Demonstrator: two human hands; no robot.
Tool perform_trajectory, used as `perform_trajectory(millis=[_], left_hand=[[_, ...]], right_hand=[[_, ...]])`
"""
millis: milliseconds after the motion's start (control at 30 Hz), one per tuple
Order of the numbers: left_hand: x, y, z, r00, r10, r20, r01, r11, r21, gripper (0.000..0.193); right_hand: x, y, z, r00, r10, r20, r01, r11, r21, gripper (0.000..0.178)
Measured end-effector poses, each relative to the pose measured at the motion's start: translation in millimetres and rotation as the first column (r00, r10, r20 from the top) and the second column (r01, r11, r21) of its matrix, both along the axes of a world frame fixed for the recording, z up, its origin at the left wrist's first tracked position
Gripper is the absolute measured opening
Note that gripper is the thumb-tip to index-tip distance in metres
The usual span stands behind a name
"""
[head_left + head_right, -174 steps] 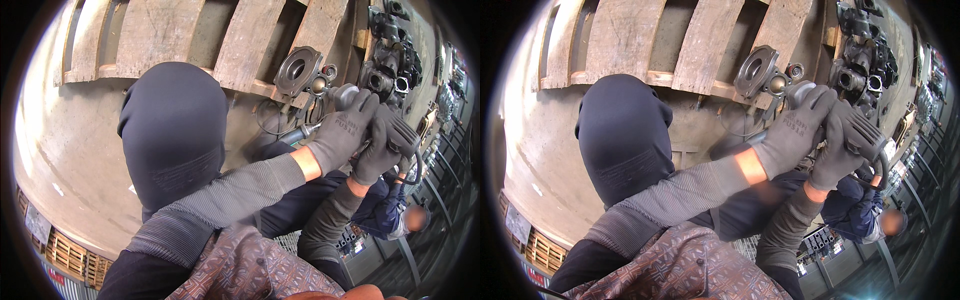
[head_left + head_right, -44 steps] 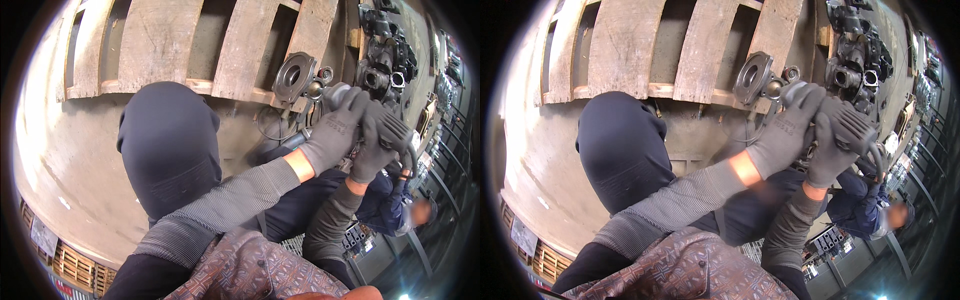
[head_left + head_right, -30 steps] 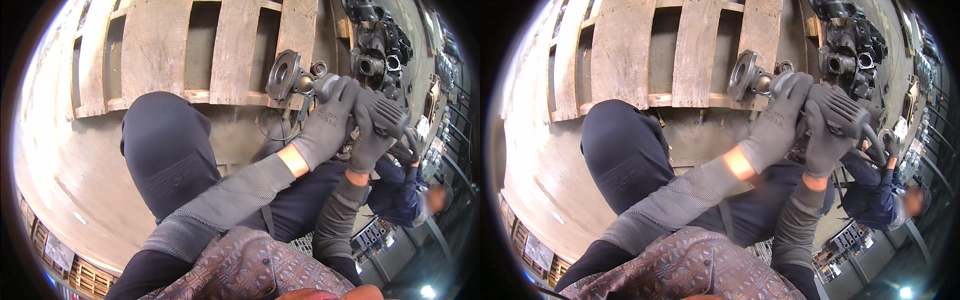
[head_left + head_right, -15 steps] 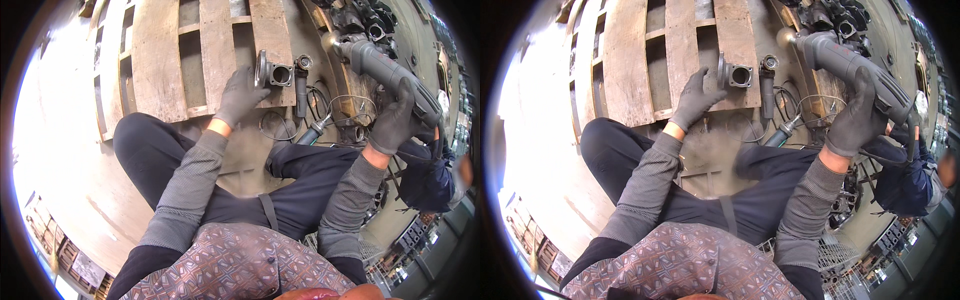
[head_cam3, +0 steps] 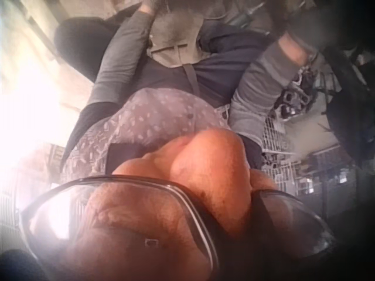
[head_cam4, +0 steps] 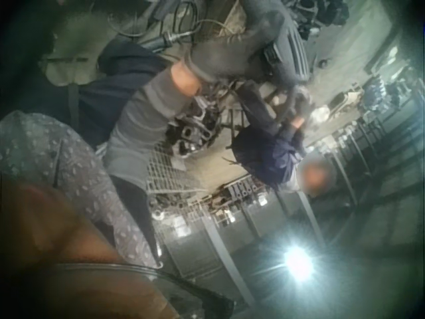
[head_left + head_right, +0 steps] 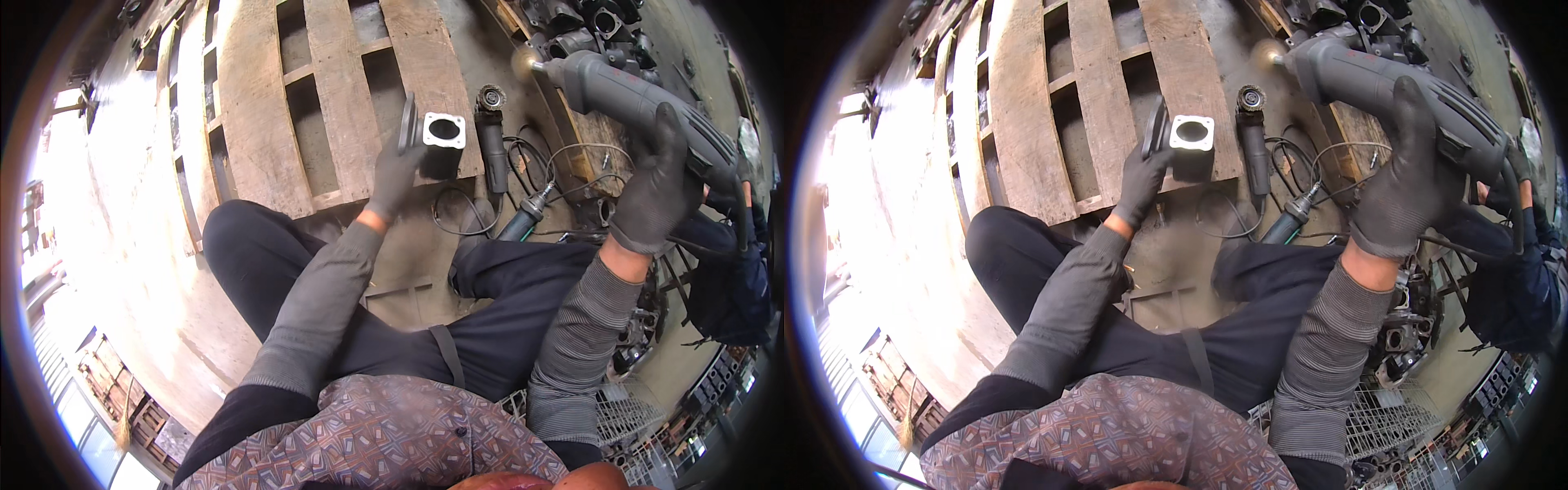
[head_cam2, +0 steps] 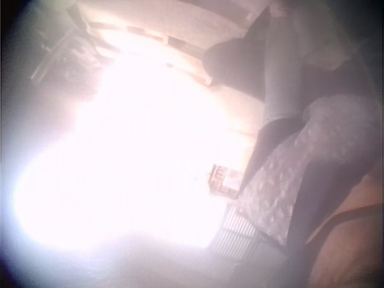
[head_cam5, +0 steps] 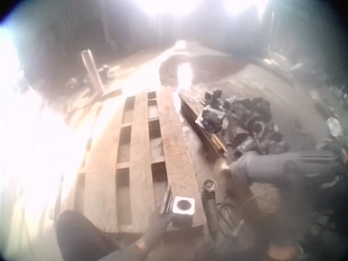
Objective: The person sits on the floor and uses a handheld angle grinder to clean the surface of a metal part. They then switch to a pneumatic die grinder to clean the interior and edges of the same part, rotating it to access different areas.
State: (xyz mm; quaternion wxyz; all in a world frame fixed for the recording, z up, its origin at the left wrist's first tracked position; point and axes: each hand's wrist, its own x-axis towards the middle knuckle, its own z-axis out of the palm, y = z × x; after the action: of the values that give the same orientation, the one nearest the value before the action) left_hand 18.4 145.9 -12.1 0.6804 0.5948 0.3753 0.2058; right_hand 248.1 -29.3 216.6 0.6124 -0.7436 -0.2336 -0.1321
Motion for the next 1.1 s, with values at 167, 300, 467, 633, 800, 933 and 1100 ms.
perform_trajectory(millis=[167,300,467,633,800,933,1100], left_hand=[[-40,-18,48,0.979,-0.174,0.105,0.199,0.927,-0.319,0.023],[-44,-30,49,0.965,-0.098,0.243,0.209,0.845,-0.492,0.033],[-44,-20,44,0.949,-0.077,0.306,0.266,0.719,-0.642,0.046],[-45,-12,37,0.945,0.011,0.327,0.239,0.659,-0.713,0.046],[-43,-1,31,0.935,0.096,0.341,0.199,0.654,-0.730,0.038],[-27,18,20,0.978,0.077,0.192,0.134,0.471,-0.872,0.028],[-10,15,6,1.000,-0.024,-0.008,0.005,0.498,-0.867,0.032]], right_hand=[[11,-13,-7,0.991,0.035,0.133,0.001,0.965,-0.262,0.029],[12,-18,-14,0.988,0.097,0.122,-0.060,0.959,-0.275,0.039],[7,-16,-19,0.957,0.202,0.207,-0.112,0.919,-0.378,0.043],[9,-11,-25,0.935,0.235,0.266,-0.070,0.857,-0.511,0.042],[7,1,-31,0.957,0.213,0.196,-0.132,0.923,-0.361,0.030],[4,10,-32,0.948,0.164,0.272,-0.030,0.899,-0.437,0.029],[3,6,-24,0.907,0.251,0.337,-0.027,0.835,-0.550,0.030]])
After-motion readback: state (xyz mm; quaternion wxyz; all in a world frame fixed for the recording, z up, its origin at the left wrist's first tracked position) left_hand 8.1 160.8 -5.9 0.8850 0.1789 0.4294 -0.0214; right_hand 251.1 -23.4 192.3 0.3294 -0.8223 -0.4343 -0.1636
